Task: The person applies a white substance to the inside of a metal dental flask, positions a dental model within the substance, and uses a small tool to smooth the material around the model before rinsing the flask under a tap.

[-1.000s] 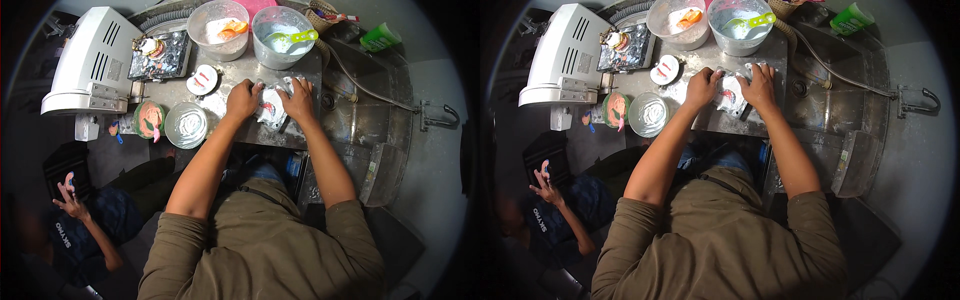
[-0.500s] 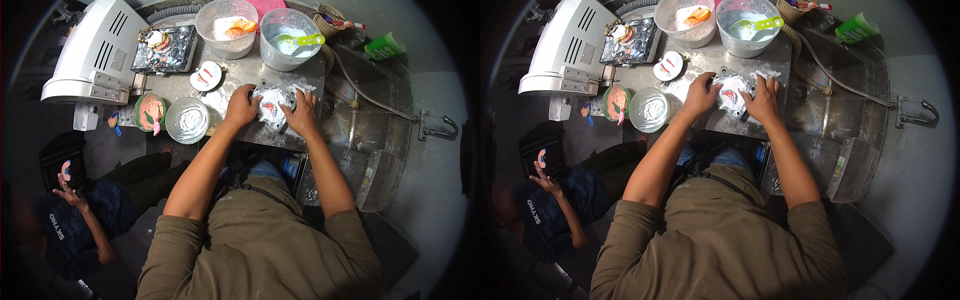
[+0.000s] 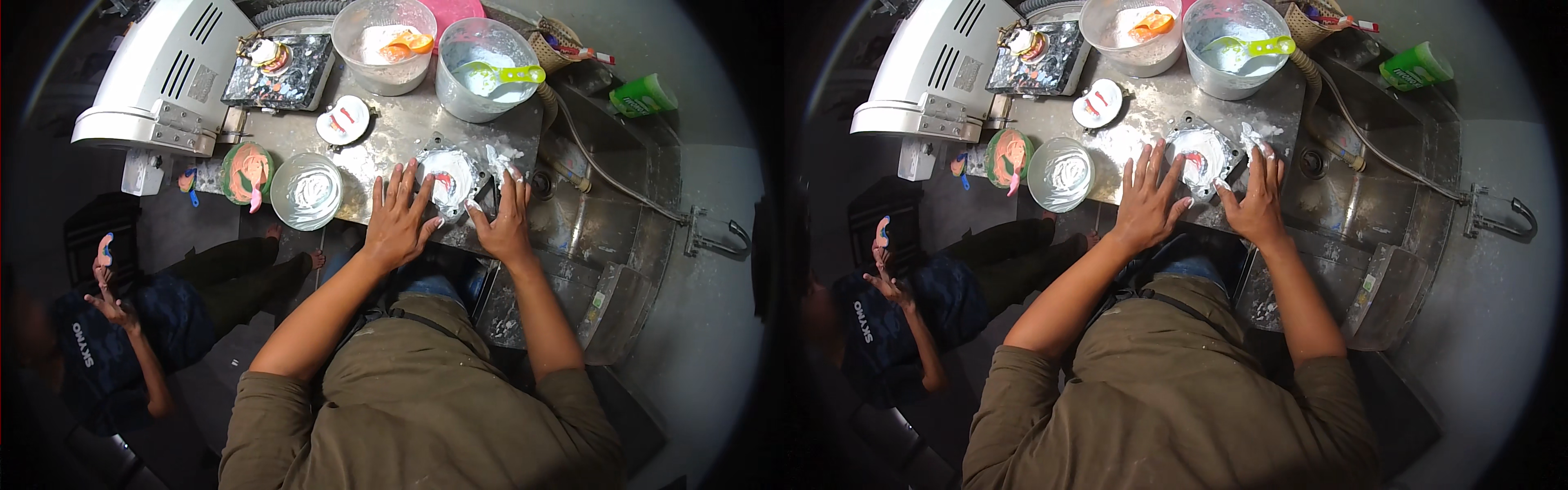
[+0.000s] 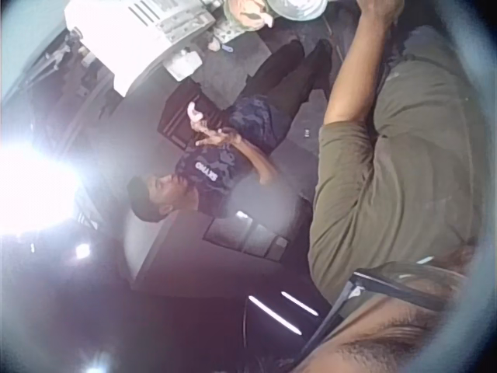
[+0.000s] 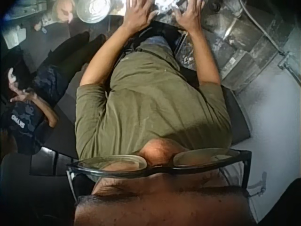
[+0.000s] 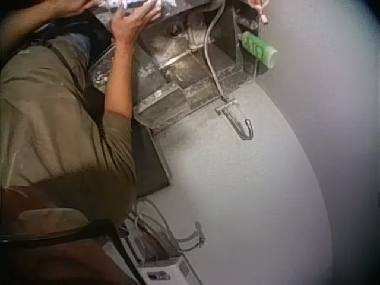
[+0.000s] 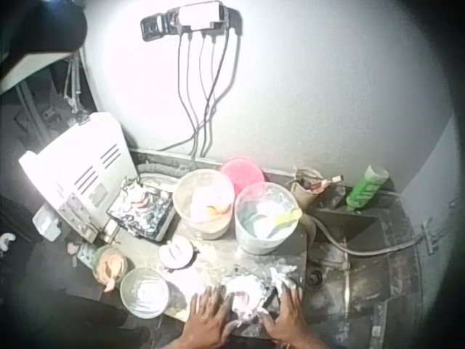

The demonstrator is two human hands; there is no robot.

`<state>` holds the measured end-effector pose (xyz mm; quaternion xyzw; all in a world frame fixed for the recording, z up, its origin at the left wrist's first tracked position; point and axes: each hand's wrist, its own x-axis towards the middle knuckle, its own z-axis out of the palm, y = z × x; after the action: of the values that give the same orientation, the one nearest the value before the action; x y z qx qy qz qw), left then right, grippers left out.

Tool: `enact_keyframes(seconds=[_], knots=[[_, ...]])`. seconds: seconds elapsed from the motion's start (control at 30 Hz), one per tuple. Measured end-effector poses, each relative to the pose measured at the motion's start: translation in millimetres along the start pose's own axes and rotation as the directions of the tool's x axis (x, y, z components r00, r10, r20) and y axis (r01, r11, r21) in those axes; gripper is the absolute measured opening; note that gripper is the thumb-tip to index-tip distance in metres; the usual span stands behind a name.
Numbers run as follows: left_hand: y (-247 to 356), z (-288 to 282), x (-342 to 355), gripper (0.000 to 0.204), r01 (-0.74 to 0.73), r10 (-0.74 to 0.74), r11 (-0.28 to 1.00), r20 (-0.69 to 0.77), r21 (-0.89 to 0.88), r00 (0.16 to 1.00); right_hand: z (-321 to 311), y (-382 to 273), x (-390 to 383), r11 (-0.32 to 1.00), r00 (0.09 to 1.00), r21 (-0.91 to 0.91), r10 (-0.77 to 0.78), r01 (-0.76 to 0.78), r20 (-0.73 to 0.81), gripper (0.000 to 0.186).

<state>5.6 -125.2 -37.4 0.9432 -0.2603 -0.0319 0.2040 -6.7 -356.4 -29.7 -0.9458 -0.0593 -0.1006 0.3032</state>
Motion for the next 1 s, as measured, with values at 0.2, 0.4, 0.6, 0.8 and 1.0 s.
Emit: enact_keyframes(seconds=[0.2, 0.4, 0.6, 0.8, 1.0], knots=[[0.2, 0.5, -4.0, 0.073, 0.036, -0.036, 0.999, 0.002, 0.005, 0.999, 1.3, -1.9, 6.0, 0.997, 0.997, 0.032, -0.074, 0.074, -0.005, 0.077], [-1.8, 5.7, -4.3, 0.067, 0.023, -0.023, 0.999, 0.0, 0.027, 1.0, 1.9, 4.5, 0.1, 0.993, 0.994, 0.054, -0.105, 0.105, -0.018, 0.074], [-6.0, 13.6, 3.4, 0.06, 0.059, -0.062, 0.986, -0.014, -0.158, 0.998, 3.2, 5.9, -4.6, 0.993, 0.996, 0.081, -0.09, 0.091, -0.013, 0.073], [-11.0, 22.5, -1.5, 0.058, 0.07, -0.068, 0.899, 0.021, -0.433, 0.998, -1.4, 2.7, -9.7, 0.992, 0.998, 0.11, -0.06, 0.062, -0.022, 0.071], [-0.6, 2.0, -11.8, 0.042, 0.045, -0.026, 0.771, 0.038, -0.635, 0.999, -6.8, 2.9, -14.8, 0.997, 0.999, 0.072, -0.001, 0.005, -0.051, 0.064]])
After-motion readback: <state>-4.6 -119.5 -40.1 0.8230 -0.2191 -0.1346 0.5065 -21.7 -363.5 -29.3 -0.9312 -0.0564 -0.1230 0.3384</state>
